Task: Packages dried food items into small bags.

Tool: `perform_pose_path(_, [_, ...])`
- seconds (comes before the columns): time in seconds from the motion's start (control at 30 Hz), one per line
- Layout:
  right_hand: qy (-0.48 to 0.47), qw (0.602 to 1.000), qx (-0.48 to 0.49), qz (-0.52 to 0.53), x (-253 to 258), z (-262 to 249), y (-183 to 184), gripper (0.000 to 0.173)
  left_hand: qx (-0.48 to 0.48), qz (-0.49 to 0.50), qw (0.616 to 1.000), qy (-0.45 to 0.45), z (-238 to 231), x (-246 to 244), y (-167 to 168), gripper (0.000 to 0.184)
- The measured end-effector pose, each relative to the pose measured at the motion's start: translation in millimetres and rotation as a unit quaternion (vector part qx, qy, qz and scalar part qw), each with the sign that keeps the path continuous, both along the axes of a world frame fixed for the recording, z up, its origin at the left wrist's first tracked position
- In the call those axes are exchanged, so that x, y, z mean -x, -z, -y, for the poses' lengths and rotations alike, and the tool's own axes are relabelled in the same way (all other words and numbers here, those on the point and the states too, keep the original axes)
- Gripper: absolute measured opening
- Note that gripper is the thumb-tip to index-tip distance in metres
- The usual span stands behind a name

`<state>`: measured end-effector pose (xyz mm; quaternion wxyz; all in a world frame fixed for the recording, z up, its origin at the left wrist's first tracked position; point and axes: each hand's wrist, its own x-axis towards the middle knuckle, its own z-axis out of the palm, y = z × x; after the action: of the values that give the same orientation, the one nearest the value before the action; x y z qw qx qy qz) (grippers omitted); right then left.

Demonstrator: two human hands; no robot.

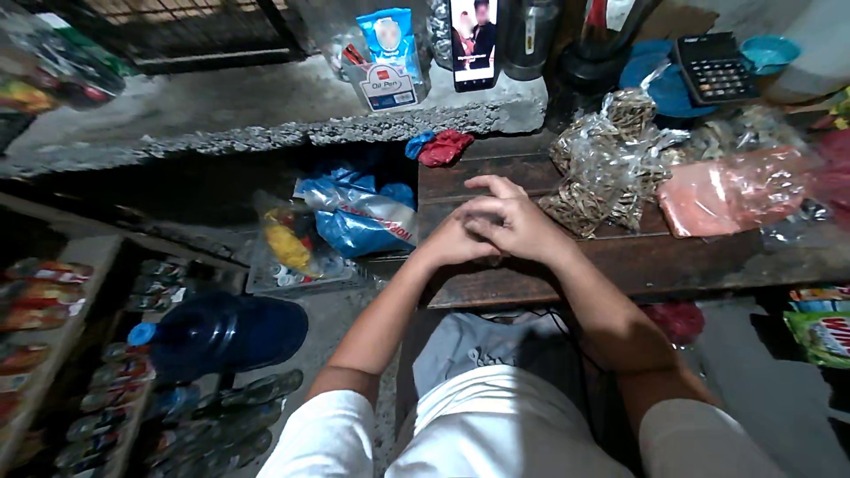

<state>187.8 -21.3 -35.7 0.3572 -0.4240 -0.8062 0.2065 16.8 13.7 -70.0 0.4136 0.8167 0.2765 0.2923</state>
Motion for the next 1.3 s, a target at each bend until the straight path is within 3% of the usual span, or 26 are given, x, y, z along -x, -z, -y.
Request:
perform_pose_path(0.1, [0.015,0.996,-0.048,0.068,8.0,8.3,-7.3,0.025,-0.027,0.005,0.999,-0.031,10.4,-3.6,-10.4,0.034])
perform_pose_path(0.27, [-0.013,0.990,-0.059,0.131,8.2,15.2,-7.1,0.041,0.085,-0.206,0.973,-0.056,19.1,-2.0,-7.9,0.025])
perform_pose_path(0.3, [-0.013,0.989,-0.065,0.130,8.6,15.3,-6.3,0.035,0.099,-0.215,0.970,-0.053,23.0,-3.7,-14.4,0.026])
perform_pose_path(0.37, [-0.003,0.989,-0.096,0.112,9.1,15.4,-4.6,0.024,0.044,-0.150,0.986,-0.053,26.1,-10.3,-13.8,0.024])
perform_pose_path(0.5, [0.046,0.975,-0.194,0.099,3.4,13.7,-3.0,0.035,-0.069,-0.018,0.997,-0.038,18.4,-16.1,4.6,0.021])
perform_pose_path(0.67, [0.118,0.949,-0.244,0.161,-18.7,15.5,-8.3,0.041,-0.172,0.002,0.985,0.015,9.9,-14.1,17.3,0.018])
perform_pose_path(0.8, [0.157,0.929,-0.270,0.199,-32.2,18.3,-5.3,0.049,-0.172,-0.008,0.985,0.013,8.0,-14.3,23.9,0.026])
perform_pose_path(0.9, [0.160,0.948,-0.228,0.155,-32.8,23.3,-2.4,0.053,-0.190,-0.025,0.981,0.005,9.6,-17.1,22.7,0.024])
perform_pose_path(1.0, [0.120,0.991,-0.061,-0.004,-22.1,30.4,-2.8,0.045,-0.228,-0.041,0.973,-0.009,12.4,-20.3,19.8,0.025])
perform_pose_path(1.07, [0.075,0.990,0.049,-0.109,-14.9,33.2,-4.0,0.033,-0.252,-0.031,0.967,-0.018,12.3,-22.7,22.4,0.027])
perform_pose_path(1.13, [0.038,0.979,0.091,-0.177,-10.3,34.3,-1.3,0.027,-0.246,-0.034,0.968,-0.033,14.8,-23.3,20.8,0.026])
perform_pose_path(1.23, [0.007,0.989,0.055,-0.135,-13.4,35.6,4.8,0.023,-0.181,-0.069,0.979,-0.058,23.1,-20.6,9.2,0.025])
perform_pose_path(1.3, [0.015,0.999,-0.046,0.018,-20.3,38.3,7.6,0.030,-0.171,-0.083,0.980,-0.061,26.2,-16.7,4.2,0.025])
